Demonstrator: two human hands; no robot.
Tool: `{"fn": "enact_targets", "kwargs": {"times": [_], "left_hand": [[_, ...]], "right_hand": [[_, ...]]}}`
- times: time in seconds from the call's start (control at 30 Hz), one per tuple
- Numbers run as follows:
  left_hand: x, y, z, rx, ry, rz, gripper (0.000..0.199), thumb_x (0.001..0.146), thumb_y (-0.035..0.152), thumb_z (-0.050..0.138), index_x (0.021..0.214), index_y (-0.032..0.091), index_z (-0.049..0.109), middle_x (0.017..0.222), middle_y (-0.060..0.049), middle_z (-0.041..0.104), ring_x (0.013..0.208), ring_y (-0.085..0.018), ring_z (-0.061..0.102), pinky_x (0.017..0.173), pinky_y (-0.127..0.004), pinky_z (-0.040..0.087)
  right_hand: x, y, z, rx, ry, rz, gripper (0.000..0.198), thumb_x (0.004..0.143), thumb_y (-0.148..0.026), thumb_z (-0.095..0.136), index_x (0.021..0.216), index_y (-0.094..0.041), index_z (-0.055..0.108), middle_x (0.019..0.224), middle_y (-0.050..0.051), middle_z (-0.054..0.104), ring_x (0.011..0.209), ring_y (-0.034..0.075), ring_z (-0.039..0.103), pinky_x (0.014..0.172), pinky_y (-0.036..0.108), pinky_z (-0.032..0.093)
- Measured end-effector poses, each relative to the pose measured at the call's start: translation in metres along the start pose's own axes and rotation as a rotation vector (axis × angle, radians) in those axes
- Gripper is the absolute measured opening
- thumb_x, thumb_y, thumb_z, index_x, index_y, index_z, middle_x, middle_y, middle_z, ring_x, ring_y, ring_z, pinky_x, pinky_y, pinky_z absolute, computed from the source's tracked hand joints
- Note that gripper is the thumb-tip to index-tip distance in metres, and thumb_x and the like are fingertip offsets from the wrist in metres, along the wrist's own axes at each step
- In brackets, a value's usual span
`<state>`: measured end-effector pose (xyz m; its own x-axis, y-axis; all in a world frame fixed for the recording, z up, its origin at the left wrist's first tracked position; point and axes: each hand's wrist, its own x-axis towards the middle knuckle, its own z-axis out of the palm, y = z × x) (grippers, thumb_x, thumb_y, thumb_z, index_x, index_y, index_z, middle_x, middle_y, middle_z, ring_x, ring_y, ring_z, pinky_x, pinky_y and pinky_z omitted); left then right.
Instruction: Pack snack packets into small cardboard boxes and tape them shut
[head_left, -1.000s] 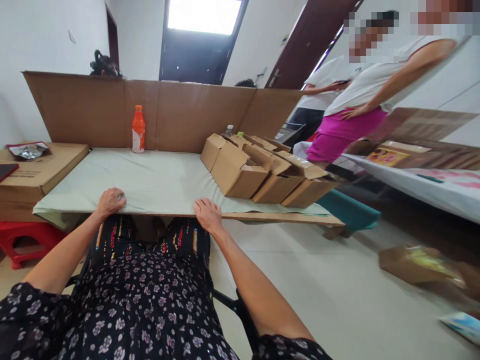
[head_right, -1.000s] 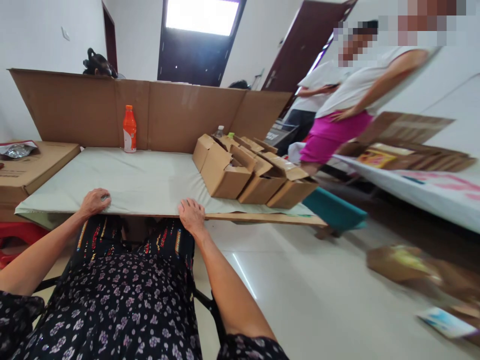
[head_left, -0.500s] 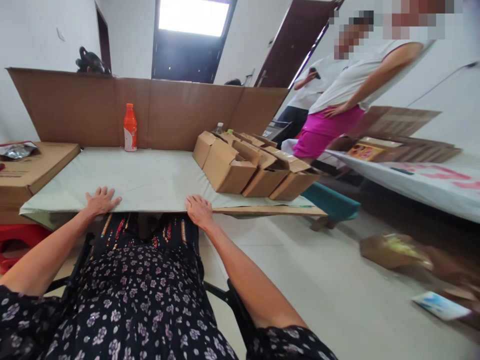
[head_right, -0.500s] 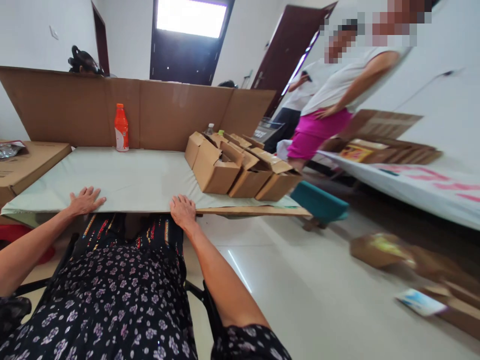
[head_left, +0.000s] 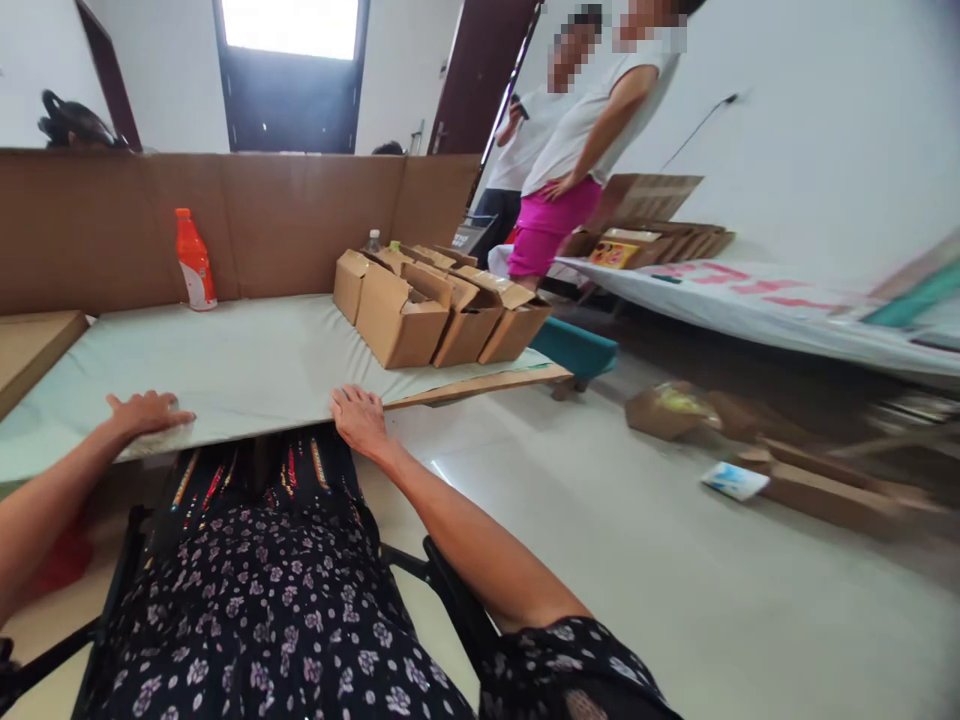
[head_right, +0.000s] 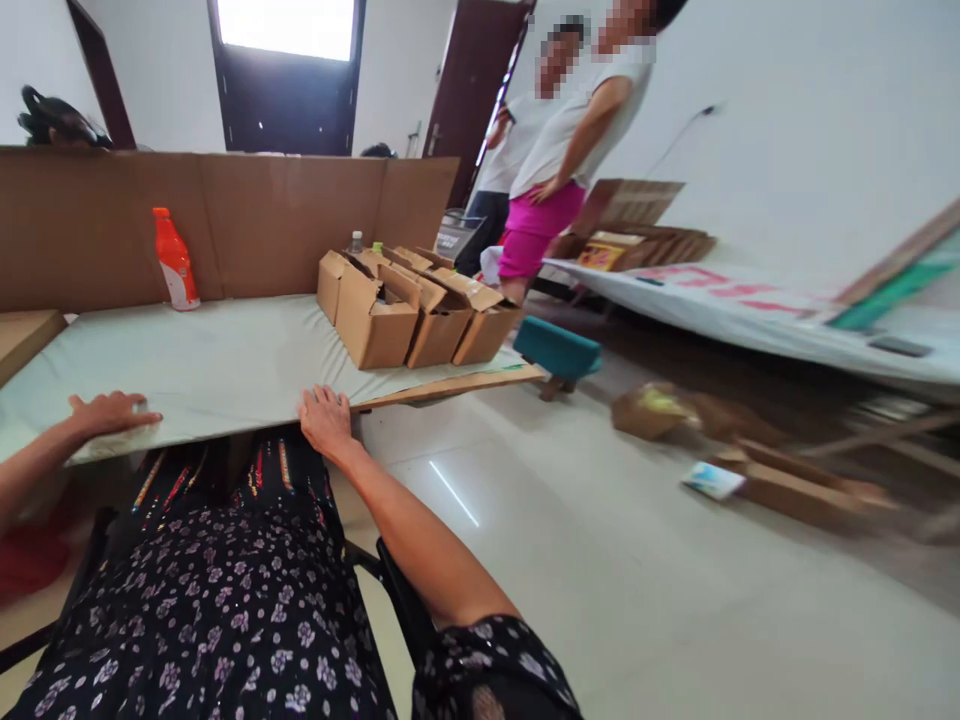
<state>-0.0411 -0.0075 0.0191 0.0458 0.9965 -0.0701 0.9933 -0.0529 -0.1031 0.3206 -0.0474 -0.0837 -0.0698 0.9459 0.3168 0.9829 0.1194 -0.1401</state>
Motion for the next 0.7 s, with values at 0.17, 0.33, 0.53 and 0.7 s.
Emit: {"fn": "enact_targets", "kwargs": {"times": [0.17, 0.33, 0.53, 0.7], "left_hand": [[0.059, 0.032, -0.022, 0.007, 0.097, 0.141, 0.043, 0.105, 0.043, 0.063, 0.139, 0.018, 0.061, 0.144, -0.011, 0.060, 0.126, -0.032, 0.063, 0.105, -0.055, 0.055], [0.095, 0.075, -0.010, -0.009, 0.192, 0.261, 0.046, 0.101, 0.040, 0.070, 0.140, 0.019, 0.059, 0.146, -0.013, 0.059, 0.127, -0.032, 0.063, 0.105, -0.057, 0.055], [0.077, 0.087, 0.041, -0.040, 0.165, 0.373, 0.052, 0.102, 0.044, 0.068, 0.146, 0.020, 0.057, 0.157, -0.015, 0.052, 0.143, -0.037, 0.052, 0.118, -0.065, 0.041], [0.019, 0.076, 0.073, -0.103, 0.144, 0.565, 0.064, 0.102, 0.060, 0.054, 0.158, 0.028, 0.050, 0.170, -0.014, 0.039, 0.157, -0.039, 0.036, 0.128, -0.062, 0.026]], "right_hand": [[-0.012, 0.002, 0.000, 0.032, -0.054, 0.012, 0.046, 0.109, -0.029, 0.036, 0.151, -0.021, 0.054, 0.163, 0.014, 0.049, 0.151, 0.030, 0.041, 0.122, 0.052, 0.030], [-0.017, 0.001, -0.006, 0.108, -0.043, -0.002, 0.045, 0.107, -0.029, 0.042, 0.147, -0.020, 0.059, 0.160, 0.015, 0.054, 0.148, 0.031, 0.046, 0.120, 0.053, 0.034], [-0.010, 0.034, -0.027, 0.263, 0.028, -0.051, 0.032, 0.104, -0.033, 0.049, 0.118, -0.026, 0.077, 0.136, 0.009, 0.073, 0.127, 0.024, 0.066, 0.106, 0.041, 0.052], [0.027, 0.113, -0.062, 0.287, 0.556, 0.098, 0.049, 0.101, -0.047, 0.052, 0.136, -0.015, 0.064, 0.147, 0.022, 0.061, 0.140, 0.034, 0.055, 0.115, 0.057, 0.045]]}}
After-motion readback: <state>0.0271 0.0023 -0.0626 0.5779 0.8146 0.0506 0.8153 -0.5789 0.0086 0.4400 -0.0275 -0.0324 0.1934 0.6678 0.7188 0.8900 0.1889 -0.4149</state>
